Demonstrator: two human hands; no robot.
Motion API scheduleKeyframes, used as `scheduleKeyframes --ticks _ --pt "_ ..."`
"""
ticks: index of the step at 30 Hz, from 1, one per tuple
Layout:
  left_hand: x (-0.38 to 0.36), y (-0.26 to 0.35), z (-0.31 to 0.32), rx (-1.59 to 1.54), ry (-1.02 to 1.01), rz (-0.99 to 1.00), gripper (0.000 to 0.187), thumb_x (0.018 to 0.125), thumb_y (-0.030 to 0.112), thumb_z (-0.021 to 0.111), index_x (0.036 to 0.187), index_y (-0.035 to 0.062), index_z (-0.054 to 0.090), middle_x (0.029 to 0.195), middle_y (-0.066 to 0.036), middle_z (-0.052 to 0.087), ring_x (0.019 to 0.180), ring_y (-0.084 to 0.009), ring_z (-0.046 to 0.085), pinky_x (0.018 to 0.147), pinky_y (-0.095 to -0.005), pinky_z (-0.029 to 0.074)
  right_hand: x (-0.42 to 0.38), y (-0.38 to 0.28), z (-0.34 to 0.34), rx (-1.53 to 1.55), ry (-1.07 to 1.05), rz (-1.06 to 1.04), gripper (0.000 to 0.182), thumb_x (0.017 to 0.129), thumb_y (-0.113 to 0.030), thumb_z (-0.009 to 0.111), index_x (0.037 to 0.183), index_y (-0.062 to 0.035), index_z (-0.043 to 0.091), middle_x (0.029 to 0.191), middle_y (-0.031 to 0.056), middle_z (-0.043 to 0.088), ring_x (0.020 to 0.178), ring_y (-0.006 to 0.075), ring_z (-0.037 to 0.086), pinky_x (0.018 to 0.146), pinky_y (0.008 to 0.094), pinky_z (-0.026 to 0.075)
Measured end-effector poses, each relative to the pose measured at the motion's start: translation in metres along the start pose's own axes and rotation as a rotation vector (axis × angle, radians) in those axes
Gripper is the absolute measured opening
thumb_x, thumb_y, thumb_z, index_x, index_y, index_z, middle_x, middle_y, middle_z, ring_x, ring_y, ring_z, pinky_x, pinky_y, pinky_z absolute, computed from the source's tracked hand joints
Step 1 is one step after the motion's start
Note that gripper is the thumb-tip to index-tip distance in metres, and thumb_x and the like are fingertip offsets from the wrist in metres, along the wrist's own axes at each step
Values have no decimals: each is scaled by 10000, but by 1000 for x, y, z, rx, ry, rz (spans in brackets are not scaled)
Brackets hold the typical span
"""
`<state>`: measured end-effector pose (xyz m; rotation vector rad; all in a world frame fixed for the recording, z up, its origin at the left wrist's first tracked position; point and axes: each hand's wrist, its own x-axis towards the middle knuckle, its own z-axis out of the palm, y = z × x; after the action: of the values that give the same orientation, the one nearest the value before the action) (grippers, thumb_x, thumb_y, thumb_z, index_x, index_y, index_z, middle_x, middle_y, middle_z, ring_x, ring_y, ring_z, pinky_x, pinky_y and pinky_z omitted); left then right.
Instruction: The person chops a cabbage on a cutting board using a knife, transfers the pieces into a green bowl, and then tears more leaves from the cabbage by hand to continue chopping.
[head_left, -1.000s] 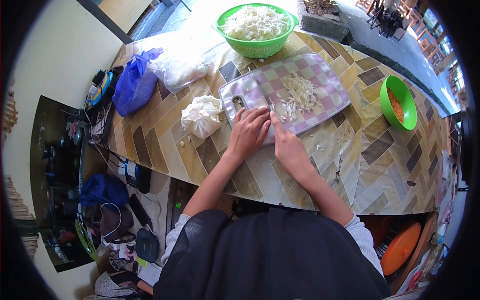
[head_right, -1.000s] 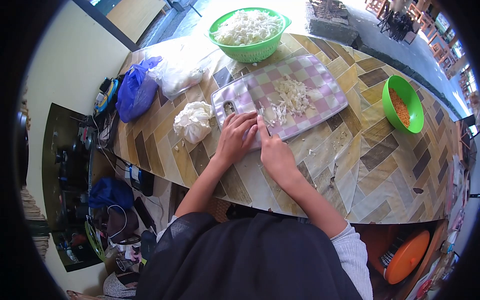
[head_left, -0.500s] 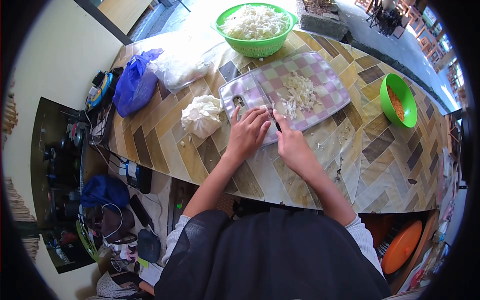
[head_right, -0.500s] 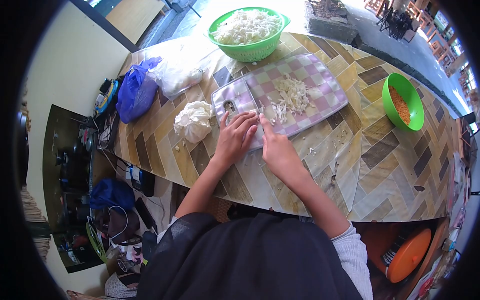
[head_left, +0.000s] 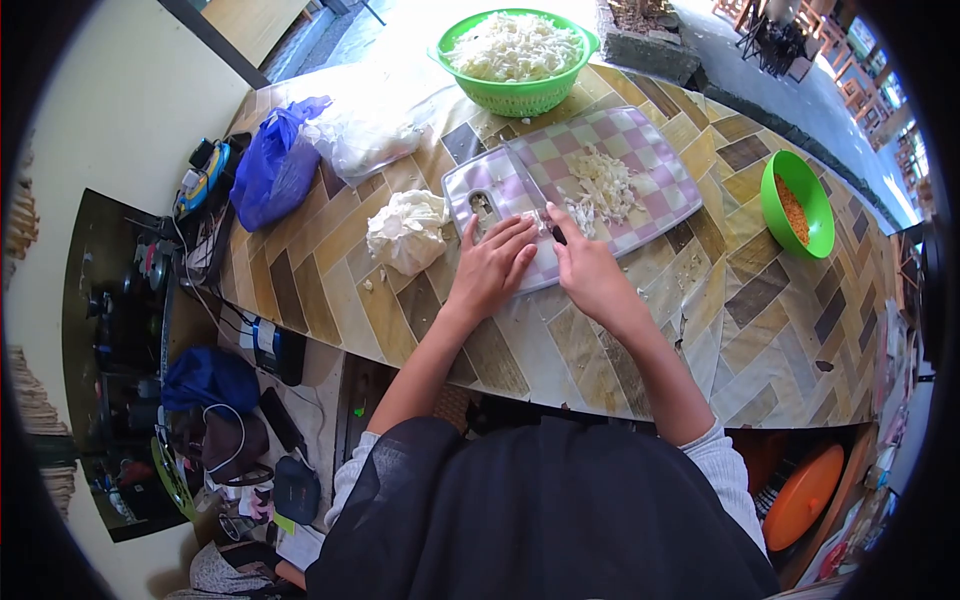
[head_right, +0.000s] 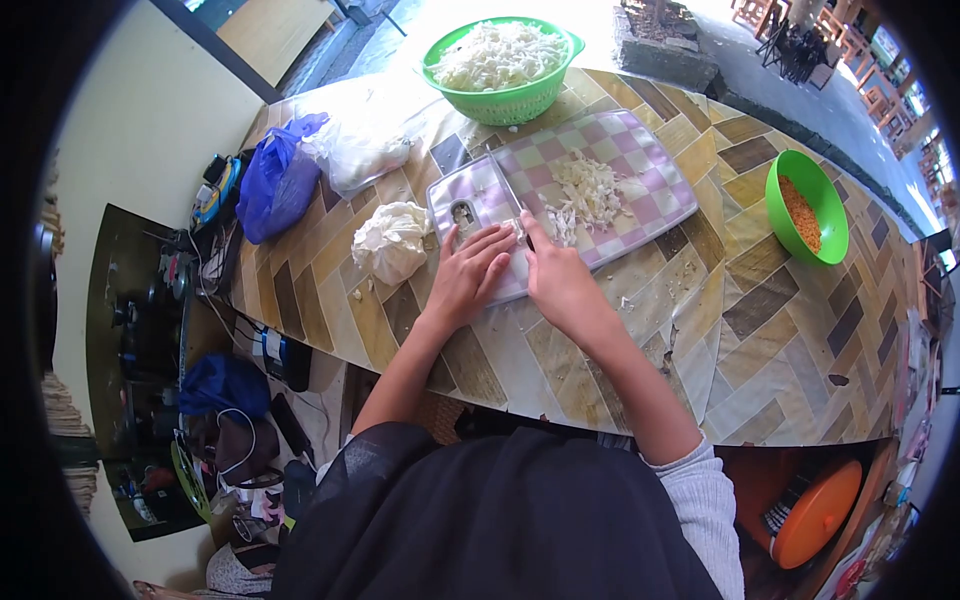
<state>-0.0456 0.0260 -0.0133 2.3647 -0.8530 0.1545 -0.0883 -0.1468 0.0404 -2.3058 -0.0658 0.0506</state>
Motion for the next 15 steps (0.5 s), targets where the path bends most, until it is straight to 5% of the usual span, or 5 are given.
scheduleKeyframes --ticks 15 --pt "-1 -1 0 -6 -18 19 388 998 288 423 1299 84 560 1349 -90 565 1338 -229 439 1146 -527 133 -21 7 33 -240 -22 34 582 918 -49 467 1468 -92 283 922 317 621 826 465 628 709 535 492"
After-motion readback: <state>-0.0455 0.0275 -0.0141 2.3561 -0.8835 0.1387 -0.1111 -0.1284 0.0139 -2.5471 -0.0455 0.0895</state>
